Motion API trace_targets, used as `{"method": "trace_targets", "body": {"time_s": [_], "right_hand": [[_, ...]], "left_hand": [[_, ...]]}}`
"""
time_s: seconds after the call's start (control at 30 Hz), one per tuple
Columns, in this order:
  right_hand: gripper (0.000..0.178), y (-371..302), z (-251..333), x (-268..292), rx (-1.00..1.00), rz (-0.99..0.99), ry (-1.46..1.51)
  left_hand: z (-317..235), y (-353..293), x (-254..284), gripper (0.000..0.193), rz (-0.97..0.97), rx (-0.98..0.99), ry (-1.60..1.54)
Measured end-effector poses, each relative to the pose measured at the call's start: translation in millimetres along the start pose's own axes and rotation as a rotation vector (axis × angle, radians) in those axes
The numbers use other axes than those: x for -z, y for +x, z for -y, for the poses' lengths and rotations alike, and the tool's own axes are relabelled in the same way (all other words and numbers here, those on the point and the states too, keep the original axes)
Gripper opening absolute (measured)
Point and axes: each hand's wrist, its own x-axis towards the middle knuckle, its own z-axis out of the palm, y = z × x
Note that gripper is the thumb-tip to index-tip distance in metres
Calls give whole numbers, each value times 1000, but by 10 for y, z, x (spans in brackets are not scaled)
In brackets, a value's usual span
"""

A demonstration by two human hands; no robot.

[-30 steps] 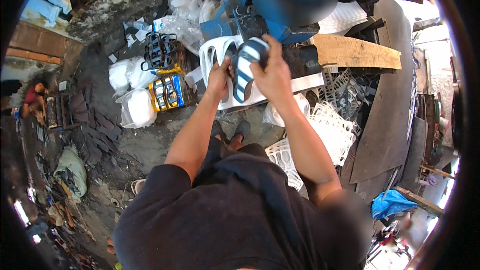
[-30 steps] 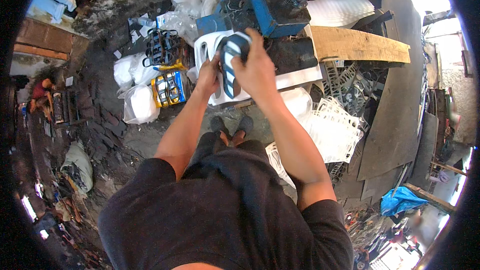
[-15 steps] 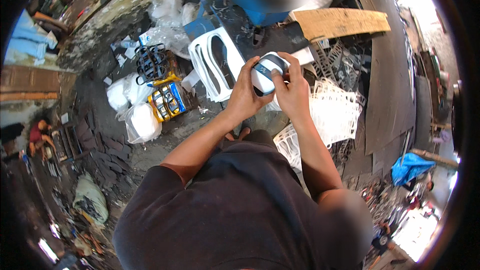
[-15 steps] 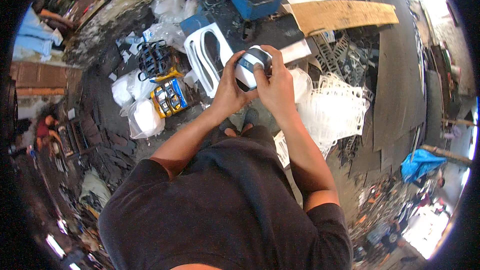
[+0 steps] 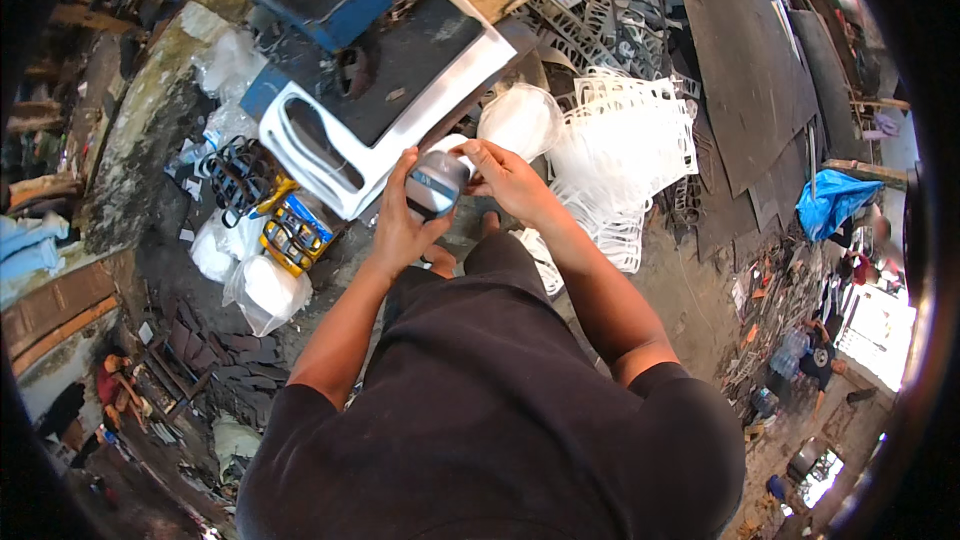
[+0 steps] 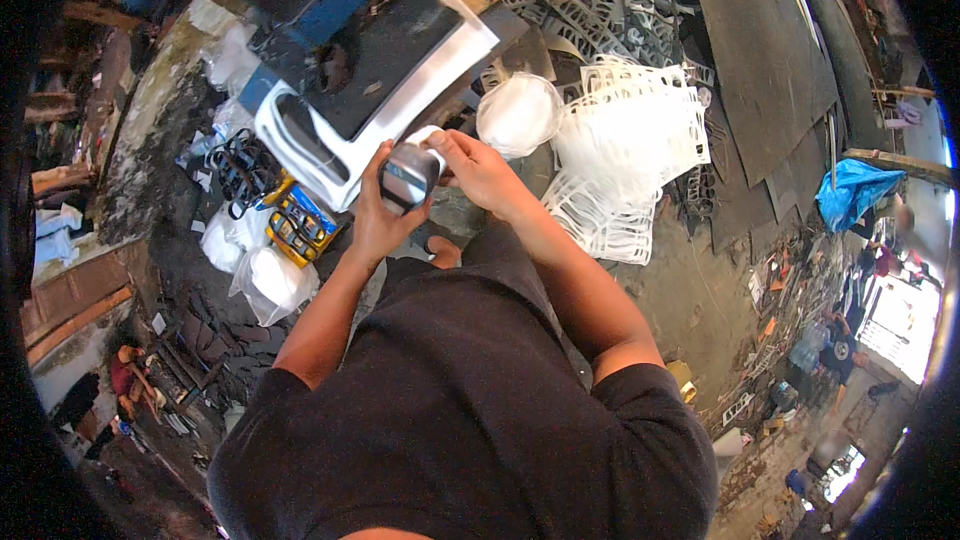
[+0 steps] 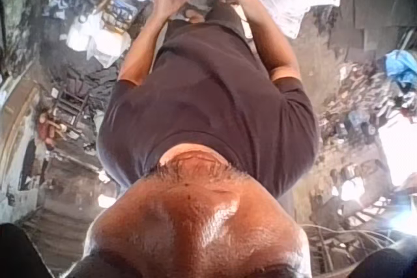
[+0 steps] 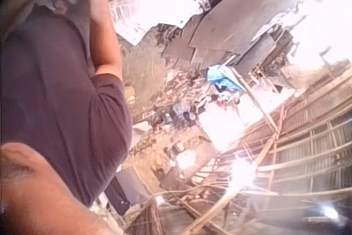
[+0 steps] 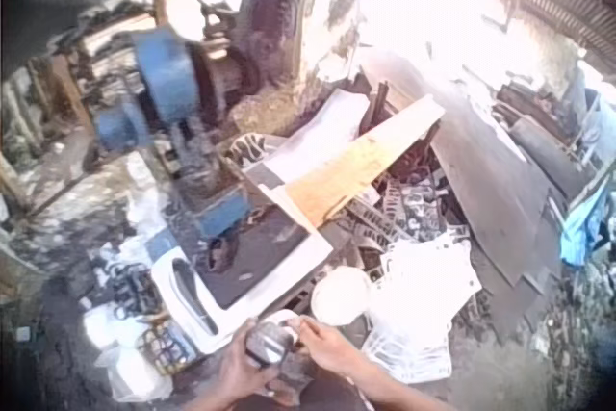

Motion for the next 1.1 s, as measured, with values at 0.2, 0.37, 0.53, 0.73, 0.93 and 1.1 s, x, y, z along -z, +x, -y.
{"method": "trace_targets", "body": {"time_s": [0.2,0.37,0.53,0.73,0.93,1.1], "right_hand": [[35,482,-959,1061,-59,-276,-208],[57,1402,-1629,2259,2,-632,-451],[51,2509,-2468,2745,-7,-693,-570],[56,3235,-2915,2706,-143,-710,-695],[59,3292,-2928,2621,-202,-682,-623],[48,2809,-2712,2639,3,-799,-611]], "left_hand": [[-32,181,-667,96,101,107,-111],[117,180,-1136,93,32,315,-140],[372,-9,-1374,92,98,708,-41],[524,-164,-1526,92,79,794,98],[489,-149,-1610,96,-21,804,40],[310,32,-1565,97,-101,768,-22]]}}
